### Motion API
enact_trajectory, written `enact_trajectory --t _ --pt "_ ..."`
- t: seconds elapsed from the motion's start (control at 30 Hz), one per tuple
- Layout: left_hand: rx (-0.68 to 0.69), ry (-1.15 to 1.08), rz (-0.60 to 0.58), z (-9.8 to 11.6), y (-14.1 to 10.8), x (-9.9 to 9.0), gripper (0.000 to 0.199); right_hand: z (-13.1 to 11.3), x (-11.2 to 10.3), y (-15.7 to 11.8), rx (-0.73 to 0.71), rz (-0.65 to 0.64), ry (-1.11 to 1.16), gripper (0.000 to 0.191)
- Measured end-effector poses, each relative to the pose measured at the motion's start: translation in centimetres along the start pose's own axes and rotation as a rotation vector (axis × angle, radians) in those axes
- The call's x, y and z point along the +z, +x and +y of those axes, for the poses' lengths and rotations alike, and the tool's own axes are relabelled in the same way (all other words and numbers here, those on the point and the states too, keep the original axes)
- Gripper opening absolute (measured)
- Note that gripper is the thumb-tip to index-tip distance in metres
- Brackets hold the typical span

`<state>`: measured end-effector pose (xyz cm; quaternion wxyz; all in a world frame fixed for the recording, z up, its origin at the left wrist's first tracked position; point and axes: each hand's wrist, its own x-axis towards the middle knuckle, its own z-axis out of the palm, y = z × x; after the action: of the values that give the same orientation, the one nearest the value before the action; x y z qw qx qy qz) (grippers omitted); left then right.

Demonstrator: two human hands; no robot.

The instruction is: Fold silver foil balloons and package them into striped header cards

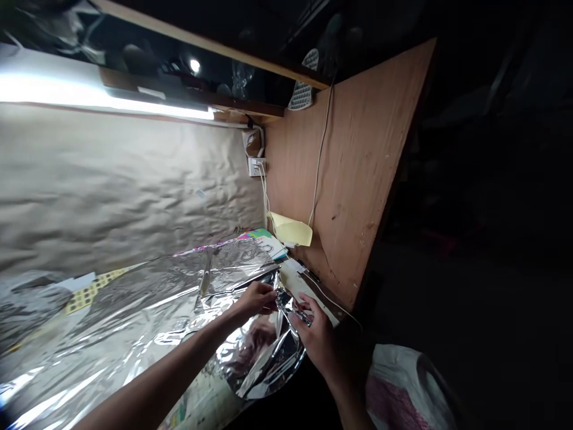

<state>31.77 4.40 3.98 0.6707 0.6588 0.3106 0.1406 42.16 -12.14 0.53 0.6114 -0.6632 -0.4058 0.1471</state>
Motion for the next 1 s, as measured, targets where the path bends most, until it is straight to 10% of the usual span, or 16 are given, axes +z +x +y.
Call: enact_trajectory --t 0.33,0.53,0.77,1.0 --pt "0.064 -0.131 0.142 0.3 -2.4 -2.9 0.054 1.9 -1.1 1.2 0.242 0.041 0.181 0.048" --pt "0.082 -0.152 0.170 0.5 -3.9 -5.9 0.053 -0.8 -1.5 1.7 -0.259 0.440 -0.322 0.048" --pt "0.100 -0.131 0.078 0.6 -4.3 -3.4 0.053 -7.3 3.4 5.9 0.096 -0.312 -0.180 0.044" --pt "0.094 -0.303 0.173 0.9 -4.5 -5.0 0.040 -3.0 3.1 7.5 0.184 -0.230 -0.091 0.041"
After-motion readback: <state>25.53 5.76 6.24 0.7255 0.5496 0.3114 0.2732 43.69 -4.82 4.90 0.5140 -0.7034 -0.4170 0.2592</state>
